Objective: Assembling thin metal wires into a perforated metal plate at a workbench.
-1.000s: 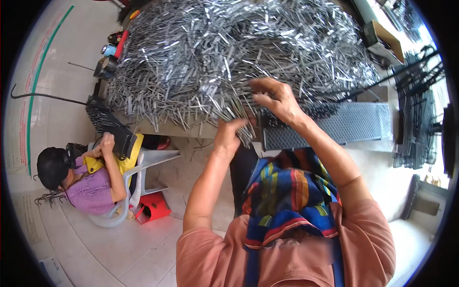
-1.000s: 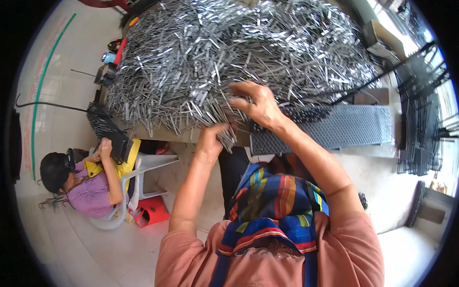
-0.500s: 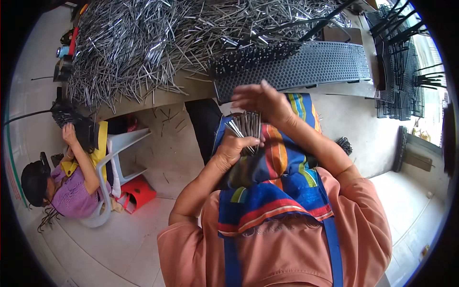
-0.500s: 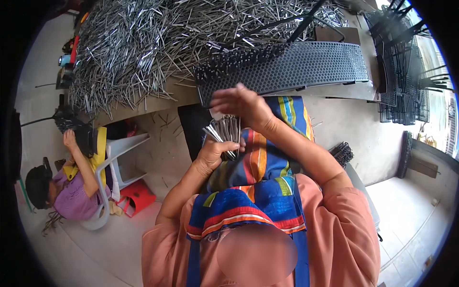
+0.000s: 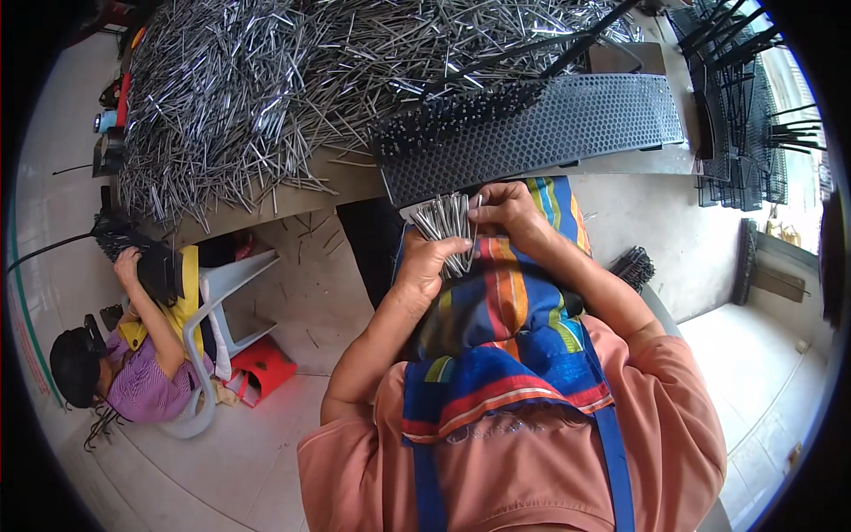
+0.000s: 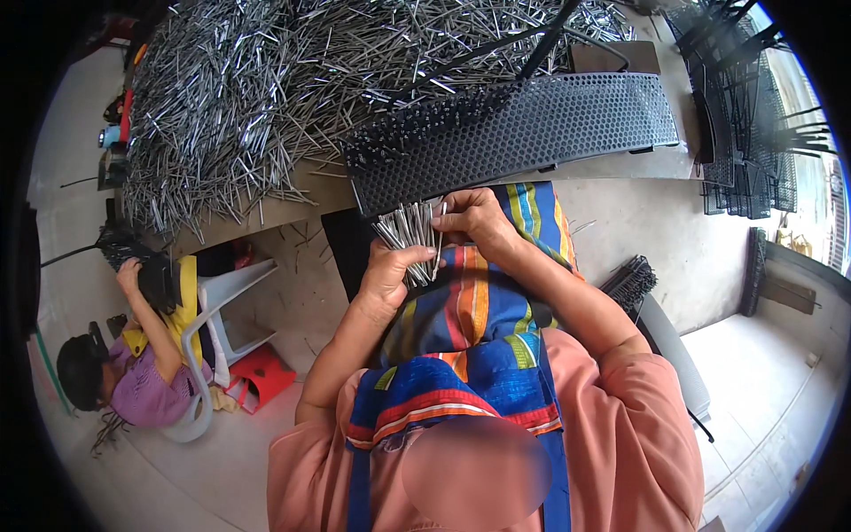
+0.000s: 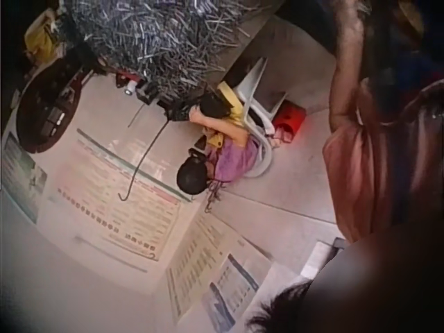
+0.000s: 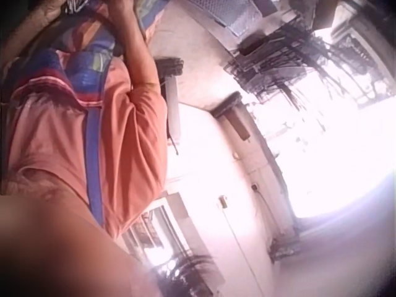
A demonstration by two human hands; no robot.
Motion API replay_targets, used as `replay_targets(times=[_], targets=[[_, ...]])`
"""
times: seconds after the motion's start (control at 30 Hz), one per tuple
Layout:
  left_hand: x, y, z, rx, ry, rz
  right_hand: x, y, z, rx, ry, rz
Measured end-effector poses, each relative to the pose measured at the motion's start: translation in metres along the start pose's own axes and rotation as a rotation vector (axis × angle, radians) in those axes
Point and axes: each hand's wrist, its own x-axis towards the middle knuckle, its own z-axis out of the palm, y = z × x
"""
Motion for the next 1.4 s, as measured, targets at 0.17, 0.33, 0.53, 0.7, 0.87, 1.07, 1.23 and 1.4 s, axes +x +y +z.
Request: replay_targets(times=[0.17, 0.33, 0.53, 0.7, 0.87, 1.07, 1.23, 1.4], targets=[[0.007, -0.001, -0.002, 0.057, -0.002, -0.044, 0.004, -0.003, -0.002, -0.021, -0.016, 0.024], [0.007, -0.005, -0.004, 0.009, 0.055, 0.006, 0.000, -0.012, -0.007, -0.075, -0.034, 0.084], [0.002, -0.014, -0.032, -0.215, -0.037, -0.394, -0.005, -0.021, -0.010, -0.027, 0.245, -0.212], [-0.008, -0.010, -0.027, -0.313, -0.111, -0.262, 0.014, -0.047, -0.015, -0.217, 0.375, -0.754], [0.000, -0.005, -0.016, -0.323, -0.038, -0.272, 0.041, -0.057, -0.019, -0.554, 0.373, -1.009], [0.014, -0.003, -0.003, -0.108, 0.068, -0.070, 0.047, -0.061, -0.018, -0.704, 0.369, -1.026], [0.019, 0.000, 0.009, -0.132, 0.080, -0.059, 0.046, -0.067, -0.014, -0.718, 0.361, -1.021], [0.020, -0.001, 0.014, -0.145, 0.094, -0.068, 0.046, -0.075, -0.009, -0.817, 0.337, -1.032]])
